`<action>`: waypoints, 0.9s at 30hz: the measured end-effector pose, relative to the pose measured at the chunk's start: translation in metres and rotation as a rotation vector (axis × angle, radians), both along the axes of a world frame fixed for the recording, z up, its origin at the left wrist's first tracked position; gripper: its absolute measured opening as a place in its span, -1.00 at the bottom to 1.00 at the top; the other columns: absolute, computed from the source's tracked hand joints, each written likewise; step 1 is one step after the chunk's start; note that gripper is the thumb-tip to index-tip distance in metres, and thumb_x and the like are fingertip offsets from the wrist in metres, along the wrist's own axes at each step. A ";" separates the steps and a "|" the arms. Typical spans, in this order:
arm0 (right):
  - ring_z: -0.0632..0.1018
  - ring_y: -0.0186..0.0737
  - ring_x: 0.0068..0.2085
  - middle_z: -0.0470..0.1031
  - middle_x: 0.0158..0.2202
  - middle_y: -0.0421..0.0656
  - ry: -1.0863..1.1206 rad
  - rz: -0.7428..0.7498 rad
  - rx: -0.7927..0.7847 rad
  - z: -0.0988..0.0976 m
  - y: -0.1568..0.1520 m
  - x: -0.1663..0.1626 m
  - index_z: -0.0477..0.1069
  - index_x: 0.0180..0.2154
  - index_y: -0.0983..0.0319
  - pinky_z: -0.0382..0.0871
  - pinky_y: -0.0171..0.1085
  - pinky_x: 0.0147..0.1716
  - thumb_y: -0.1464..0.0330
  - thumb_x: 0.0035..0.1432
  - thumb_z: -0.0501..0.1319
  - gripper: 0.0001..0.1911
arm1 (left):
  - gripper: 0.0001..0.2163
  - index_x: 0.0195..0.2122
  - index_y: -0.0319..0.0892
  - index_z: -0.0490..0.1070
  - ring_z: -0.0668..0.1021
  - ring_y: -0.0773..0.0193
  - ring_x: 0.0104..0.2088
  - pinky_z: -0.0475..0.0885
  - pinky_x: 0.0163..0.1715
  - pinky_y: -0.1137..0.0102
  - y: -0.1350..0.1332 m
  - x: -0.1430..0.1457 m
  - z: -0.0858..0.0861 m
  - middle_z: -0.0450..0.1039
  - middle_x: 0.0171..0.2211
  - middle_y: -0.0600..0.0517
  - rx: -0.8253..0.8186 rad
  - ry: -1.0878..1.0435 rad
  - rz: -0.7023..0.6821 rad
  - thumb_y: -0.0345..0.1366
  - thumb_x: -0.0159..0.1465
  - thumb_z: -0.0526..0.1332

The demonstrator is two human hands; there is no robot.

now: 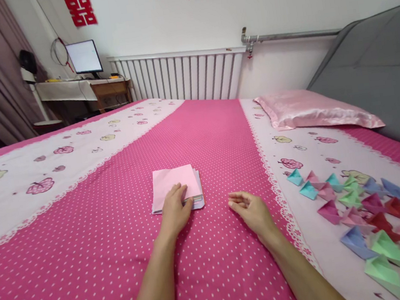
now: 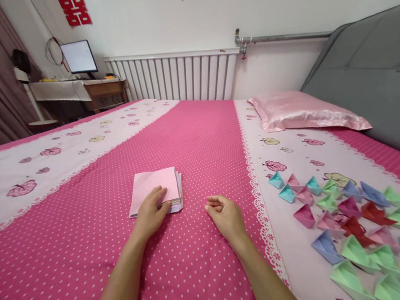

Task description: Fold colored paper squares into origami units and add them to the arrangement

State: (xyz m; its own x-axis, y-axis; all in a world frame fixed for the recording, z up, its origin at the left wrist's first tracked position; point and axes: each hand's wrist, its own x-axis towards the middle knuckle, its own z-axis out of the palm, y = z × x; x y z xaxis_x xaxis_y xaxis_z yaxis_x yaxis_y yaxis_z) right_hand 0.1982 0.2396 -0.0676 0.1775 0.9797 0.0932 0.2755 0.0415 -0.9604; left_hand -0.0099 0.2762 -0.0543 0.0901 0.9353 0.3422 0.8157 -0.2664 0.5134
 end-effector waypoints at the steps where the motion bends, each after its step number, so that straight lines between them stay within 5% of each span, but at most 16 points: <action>1: 0.55 -0.14 -0.30 0.54 -0.31 -0.05 0.002 0.001 -0.001 0.000 0.000 0.000 0.44 -0.24 0.29 0.43 -0.14 -0.23 0.27 -0.08 0.22 -0.67 | -0.63 -0.03 -0.37 0.33 0.28 0.09 0.10 0.18 0.09 0.21 0.001 0.000 -0.001 0.26 0.06 -0.23 0.003 -0.003 0.000 -0.34 0.15 0.08; 6: 0.55 -0.15 -0.29 0.53 -0.32 -0.05 0.038 -0.002 -0.007 0.001 0.000 -0.001 0.44 -0.25 0.30 0.42 -0.14 -0.22 0.28 -0.09 0.23 -0.68 | -0.68 -0.07 -0.28 0.38 0.32 0.11 0.07 0.23 0.06 0.14 0.005 -0.001 -0.008 0.32 0.03 -0.15 0.072 -0.001 0.041 -0.40 0.22 -0.05; 11: 0.52 -0.16 -0.23 0.50 -0.23 -0.04 0.177 -0.108 0.027 0.020 -0.003 0.005 0.41 -0.20 0.30 0.38 -0.13 -0.17 0.28 -0.09 0.25 -0.64 | -0.65 0.00 -0.32 0.31 0.20 0.10 0.15 0.17 0.10 0.12 -0.014 0.027 0.011 0.28 0.05 -0.17 0.263 0.050 0.128 -0.47 0.21 -0.05; 14: 0.49 -0.18 -0.17 0.47 -0.16 -0.04 0.233 -0.260 0.128 0.045 -0.008 0.019 0.39 -0.17 0.29 0.33 -0.14 -0.11 0.30 -0.09 0.25 -0.62 | -0.54 0.08 -0.28 0.21 0.10 0.18 0.19 0.12 0.14 0.13 -0.041 0.064 0.022 0.17 0.13 -0.09 0.313 0.137 -0.035 -0.62 0.15 -0.10; 18: 0.48 -0.18 -0.18 0.46 -0.15 -0.05 0.133 -0.399 0.326 0.071 -0.013 0.039 0.39 -0.18 0.27 0.33 -0.14 -0.14 0.28 -0.03 0.21 -0.66 | -0.51 0.10 -0.33 0.17 0.03 0.16 0.20 0.06 0.16 0.17 -0.071 0.103 0.012 0.06 0.17 -0.12 0.183 0.285 -0.357 -0.63 0.13 -0.11; 23: 0.44 -0.17 -0.09 0.41 -0.05 -0.06 -0.195 -0.110 0.347 0.071 -0.013 0.030 0.33 -0.05 0.20 0.30 -0.14 -0.10 0.25 0.12 0.06 -0.65 | -0.58 0.14 -0.32 0.12 0.07 0.07 0.19 0.05 0.15 0.16 -0.080 0.109 -0.003 0.03 0.18 -0.19 -0.120 0.372 -0.490 -0.43 0.24 -0.11; 27: 0.13 -0.19 0.19 0.16 0.17 -0.14 -0.406 0.285 0.280 0.045 -0.010 0.001 0.14 0.12 0.14 0.00 -0.11 0.14 0.21 0.22 -0.08 -0.56 | -0.46 0.19 -0.29 0.01 -0.06 0.04 0.22 -0.10 0.17 0.08 -0.081 0.100 0.003 -0.06 0.21 -0.16 -0.174 0.337 -0.554 -0.11 0.24 -0.05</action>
